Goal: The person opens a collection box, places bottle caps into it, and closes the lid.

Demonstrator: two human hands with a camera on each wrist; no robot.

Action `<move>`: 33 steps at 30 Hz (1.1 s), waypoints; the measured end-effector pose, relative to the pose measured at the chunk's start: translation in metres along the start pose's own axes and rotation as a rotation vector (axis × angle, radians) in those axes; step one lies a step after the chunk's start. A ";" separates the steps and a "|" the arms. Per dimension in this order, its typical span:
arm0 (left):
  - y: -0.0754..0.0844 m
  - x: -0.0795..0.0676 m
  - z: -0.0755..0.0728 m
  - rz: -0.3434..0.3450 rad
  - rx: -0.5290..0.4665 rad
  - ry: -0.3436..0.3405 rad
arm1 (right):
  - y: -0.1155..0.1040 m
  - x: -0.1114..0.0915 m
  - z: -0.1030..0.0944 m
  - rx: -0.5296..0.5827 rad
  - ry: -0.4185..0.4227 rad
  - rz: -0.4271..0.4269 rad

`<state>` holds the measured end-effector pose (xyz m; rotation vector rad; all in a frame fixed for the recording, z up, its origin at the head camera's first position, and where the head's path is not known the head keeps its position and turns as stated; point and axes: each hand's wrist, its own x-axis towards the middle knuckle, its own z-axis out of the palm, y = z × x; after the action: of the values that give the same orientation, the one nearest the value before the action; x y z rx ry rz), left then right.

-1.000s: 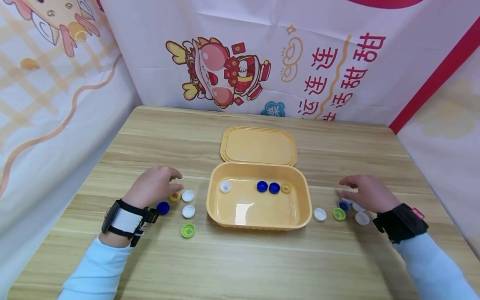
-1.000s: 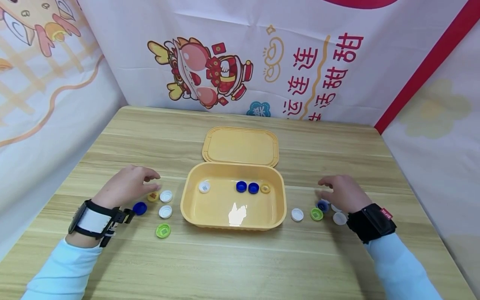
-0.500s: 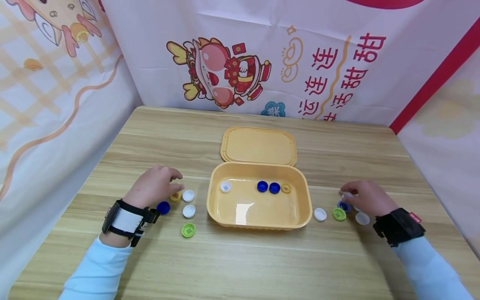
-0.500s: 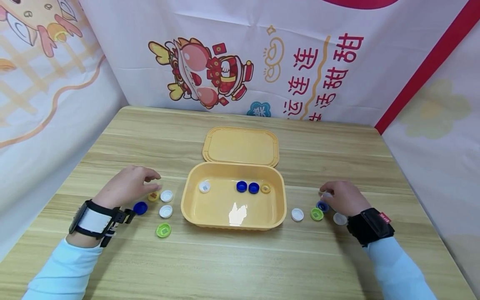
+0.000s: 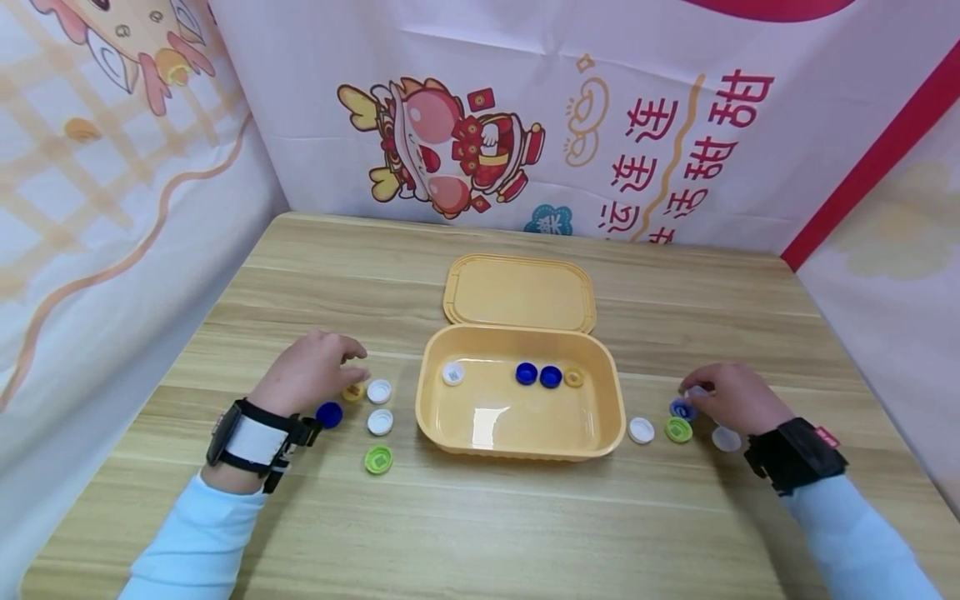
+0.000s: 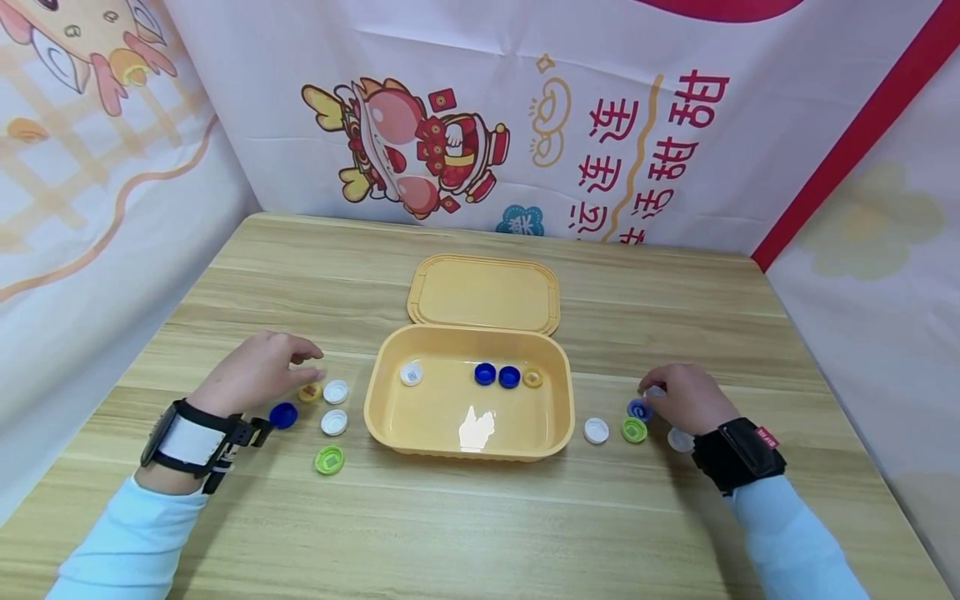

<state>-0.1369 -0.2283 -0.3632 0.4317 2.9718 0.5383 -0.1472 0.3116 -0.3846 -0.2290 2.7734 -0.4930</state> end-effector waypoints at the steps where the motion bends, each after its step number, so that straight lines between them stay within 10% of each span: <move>1: 0.000 0.000 0.000 -0.001 -0.001 0.000 | -0.001 0.000 -0.001 0.002 -0.001 -0.001; 20: -0.004 -0.005 -0.005 0.008 0.006 0.015 | -0.099 0.008 -0.039 -0.117 0.210 -0.342; 33: -0.002 -0.009 -0.007 -0.006 0.004 0.010 | -0.194 0.027 -0.019 -0.171 0.110 -0.607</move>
<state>-0.1299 -0.2350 -0.3570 0.4211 2.9832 0.5360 -0.1591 0.1313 -0.3056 -1.1323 2.8185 -0.4084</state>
